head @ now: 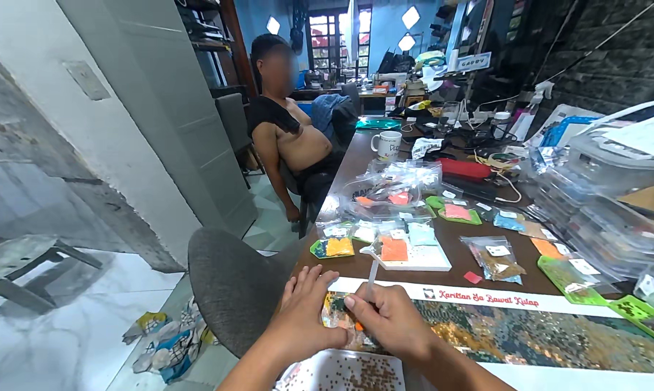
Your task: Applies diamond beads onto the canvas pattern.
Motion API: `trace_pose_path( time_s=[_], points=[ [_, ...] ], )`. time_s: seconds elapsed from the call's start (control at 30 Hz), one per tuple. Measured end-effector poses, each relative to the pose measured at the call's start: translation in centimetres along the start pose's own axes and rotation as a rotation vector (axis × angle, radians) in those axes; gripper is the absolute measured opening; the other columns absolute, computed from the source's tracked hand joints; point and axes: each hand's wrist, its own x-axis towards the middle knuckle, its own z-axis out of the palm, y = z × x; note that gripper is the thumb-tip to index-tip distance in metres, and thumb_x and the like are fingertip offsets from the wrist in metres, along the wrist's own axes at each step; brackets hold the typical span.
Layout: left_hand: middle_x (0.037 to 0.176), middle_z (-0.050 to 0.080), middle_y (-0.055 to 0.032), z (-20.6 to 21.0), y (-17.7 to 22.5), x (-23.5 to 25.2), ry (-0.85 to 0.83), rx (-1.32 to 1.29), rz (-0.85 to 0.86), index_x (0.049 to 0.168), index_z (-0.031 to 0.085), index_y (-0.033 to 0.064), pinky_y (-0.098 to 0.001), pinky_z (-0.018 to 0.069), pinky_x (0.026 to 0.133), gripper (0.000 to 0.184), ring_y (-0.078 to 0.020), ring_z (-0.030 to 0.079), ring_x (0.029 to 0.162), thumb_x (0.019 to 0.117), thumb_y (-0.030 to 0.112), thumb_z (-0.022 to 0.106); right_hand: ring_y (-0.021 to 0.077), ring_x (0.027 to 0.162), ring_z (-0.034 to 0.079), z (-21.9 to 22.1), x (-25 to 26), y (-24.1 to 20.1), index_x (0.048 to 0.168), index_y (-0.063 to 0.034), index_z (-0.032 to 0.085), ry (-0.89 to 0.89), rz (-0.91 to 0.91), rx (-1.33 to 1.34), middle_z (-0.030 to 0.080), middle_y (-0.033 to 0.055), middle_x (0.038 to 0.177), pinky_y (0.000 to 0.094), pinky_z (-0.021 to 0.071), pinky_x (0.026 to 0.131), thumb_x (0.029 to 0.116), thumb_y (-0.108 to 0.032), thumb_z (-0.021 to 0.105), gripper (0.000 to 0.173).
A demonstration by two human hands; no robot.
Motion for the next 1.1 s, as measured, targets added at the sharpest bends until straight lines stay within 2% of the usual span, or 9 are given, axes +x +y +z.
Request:
trace_pose_path(
  time_s=[0.33, 0.53, 0.7, 0.9, 1.1],
  points=[
    [0.168, 0.022, -0.0118, -0.06, 0.07, 0.05, 0.003, 0.004, 0.001, 0.157, 0.038, 0.0219, -0.0585, -0.0005, 0.123, 0.097, -0.0319, 0.006, 0.158, 0.0747, 0.049, 0.082, -0.0006, 0.054, 0.044, -0.26, 0.41, 0.49, 0.081, -0.0055, 0.062, -0.063, -0.066, -0.029, 0.048, -0.0040, 0.062, 0.0179, 0.0353, 0.052, 0.1052, -0.033, 0.052, 0.038],
    [0.168, 0.022, -0.0124, -0.15, 0.14, 0.04, 0.004, 0.005, 0.009, 0.156, 0.038, 0.0210, -0.0596, -0.0003, 0.123, 0.098, -0.0335, 0.007, 0.157, 0.0739, 0.049, 0.083, 0.0014, 0.056, 0.045, -0.49, 0.68, 0.64, 0.083, -0.0052, 0.061, -0.126, -0.090, -0.031, 0.048, -0.0025, 0.063, 0.0194, 0.0369, 0.054, 0.1066, -0.034, 0.049, 0.039],
    [0.168, 0.022, -0.0138, -0.04, 0.04, 0.05, 0.015, -0.009, 0.012, 0.156, 0.039, 0.0203, -0.0603, 0.0005, 0.123, 0.098, -0.0345, 0.007, 0.157, 0.0737, 0.049, 0.083, 0.0061, 0.059, 0.048, -0.82, 0.75, 0.46, 0.088, -0.0015, 0.063, -0.189, -0.145, -0.083, 0.052, 0.0022, 0.066, 0.0234, 0.0397, 0.057, 0.1076, -0.030, 0.046, 0.039],
    [0.168, 0.022, -0.0138, -0.06, 0.11, -0.02, 0.016, -0.017, 0.013, 0.156, 0.040, 0.0204, -0.0603, 0.0011, 0.123, 0.097, -0.0351, 0.007, 0.157, 0.0740, 0.047, 0.083, 0.0065, 0.059, 0.048, -0.79, 0.69, 0.57, 0.087, -0.0009, 0.063, -0.182, -0.202, -0.088, 0.052, 0.0033, 0.066, 0.0231, 0.0394, 0.056, 0.1077, -0.030, 0.046, 0.039],
    [0.168, 0.021, -0.0143, -0.12, 0.19, -0.12, 0.008, 0.000, 0.018, 0.156, 0.039, 0.0175, -0.0596, 0.0003, 0.123, 0.097, -0.0347, 0.006, 0.157, 0.0755, 0.048, 0.082, 0.0123, 0.063, 0.052, -1.06, 0.97, 0.24, 0.088, 0.0007, 0.064, -0.270, -0.226, -0.138, 0.055, 0.0079, 0.070, 0.0281, 0.0428, 0.059, 0.1082, -0.030, 0.046, 0.041]
  ],
)
